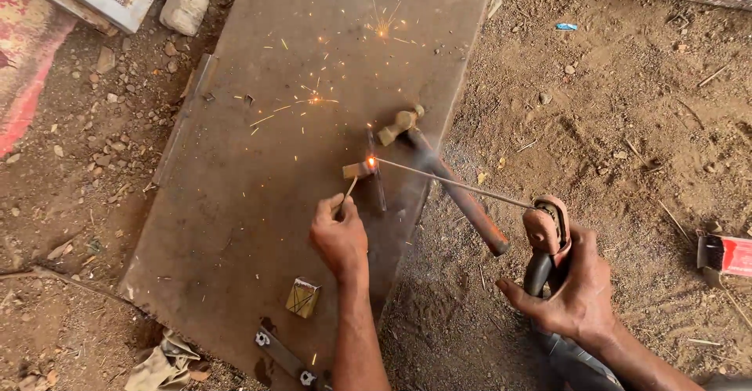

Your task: The recorder is welding metal components onto a flat plate.

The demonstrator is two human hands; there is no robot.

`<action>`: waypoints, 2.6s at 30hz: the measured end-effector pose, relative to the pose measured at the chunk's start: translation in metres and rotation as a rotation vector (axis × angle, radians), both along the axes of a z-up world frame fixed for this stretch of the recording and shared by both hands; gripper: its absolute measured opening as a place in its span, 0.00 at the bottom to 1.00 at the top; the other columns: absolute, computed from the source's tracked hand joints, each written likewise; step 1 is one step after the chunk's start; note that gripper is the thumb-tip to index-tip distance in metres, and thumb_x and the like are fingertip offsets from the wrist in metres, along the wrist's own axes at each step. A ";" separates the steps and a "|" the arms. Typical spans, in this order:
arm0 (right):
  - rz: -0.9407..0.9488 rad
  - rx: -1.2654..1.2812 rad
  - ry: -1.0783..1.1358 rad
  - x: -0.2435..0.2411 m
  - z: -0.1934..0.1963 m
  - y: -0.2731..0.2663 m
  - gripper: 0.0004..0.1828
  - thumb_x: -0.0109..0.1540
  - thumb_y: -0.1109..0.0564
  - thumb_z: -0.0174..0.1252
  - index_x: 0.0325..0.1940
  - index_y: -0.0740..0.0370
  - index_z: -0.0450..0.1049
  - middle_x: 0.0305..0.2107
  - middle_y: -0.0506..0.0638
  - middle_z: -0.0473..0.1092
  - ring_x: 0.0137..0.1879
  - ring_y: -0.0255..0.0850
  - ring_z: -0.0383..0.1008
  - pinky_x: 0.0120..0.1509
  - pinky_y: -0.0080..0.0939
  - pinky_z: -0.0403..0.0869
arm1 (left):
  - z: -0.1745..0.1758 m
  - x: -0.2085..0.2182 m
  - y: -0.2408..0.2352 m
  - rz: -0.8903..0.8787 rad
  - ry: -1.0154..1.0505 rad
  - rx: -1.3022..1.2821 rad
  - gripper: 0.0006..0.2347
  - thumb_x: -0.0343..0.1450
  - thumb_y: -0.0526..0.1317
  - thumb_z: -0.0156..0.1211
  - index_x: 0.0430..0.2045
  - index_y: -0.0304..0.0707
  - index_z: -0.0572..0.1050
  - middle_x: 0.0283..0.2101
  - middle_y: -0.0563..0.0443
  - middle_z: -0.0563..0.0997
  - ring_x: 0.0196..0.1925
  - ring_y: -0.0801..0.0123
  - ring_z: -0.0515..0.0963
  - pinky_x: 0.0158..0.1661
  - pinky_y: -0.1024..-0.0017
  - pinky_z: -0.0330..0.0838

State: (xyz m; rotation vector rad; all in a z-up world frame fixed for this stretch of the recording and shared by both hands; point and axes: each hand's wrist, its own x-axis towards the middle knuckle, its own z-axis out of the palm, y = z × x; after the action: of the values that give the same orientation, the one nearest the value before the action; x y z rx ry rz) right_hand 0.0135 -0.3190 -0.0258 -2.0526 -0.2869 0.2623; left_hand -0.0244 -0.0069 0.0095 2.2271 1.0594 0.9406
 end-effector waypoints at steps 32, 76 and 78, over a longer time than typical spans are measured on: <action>0.027 -0.003 -0.010 -0.002 0.004 -0.001 0.55 0.41 0.40 0.76 0.59 0.72 0.56 0.27 0.57 0.72 0.29 0.47 0.81 0.34 0.47 0.83 | 0.004 -0.173 -0.058 0.019 0.607 -0.354 0.07 0.68 0.37 0.65 0.36 0.38 0.83 0.34 0.43 0.88 0.37 0.66 0.91 0.37 0.68 0.86; -0.257 -0.643 0.403 0.112 -0.235 -0.248 0.43 0.66 0.27 0.55 0.61 0.70 0.77 0.38 0.70 0.81 0.50 0.58 0.82 0.63 0.57 0.76 | -0.047 -0.179 -0.137 -0.636 0.873 -0.319 0.10 0.78 0.28 0.45 0.33 0.30 0.78 0.26 0.34 0.82 0.25 0.59 0.84 0.21 0.65 0.77; -0.230 -0.675 0.267 0.108 -0.220 -0.238 0.43 0.66 0.26 0.55 0.60 0.69 0.78 0.40 0.71 0.81 0.51 0.60 0.82 0.63 0.58 0.76 | -0.053 -0.191 -0.137 -0.642 0.831 -0.261 0.11 0.77 0.27 0.44 0.31 0.30 0.78 0.24 0.35 0.82 0.23 0.60 0.84 0.20 0.66 0.77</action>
State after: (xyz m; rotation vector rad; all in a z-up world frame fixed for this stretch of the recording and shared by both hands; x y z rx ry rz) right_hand 0.1211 -0.5574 -0.2457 -2.6447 0.2390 0.5392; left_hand -0.2151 -0.1444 -0.0434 2.4974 0.6064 -0.4095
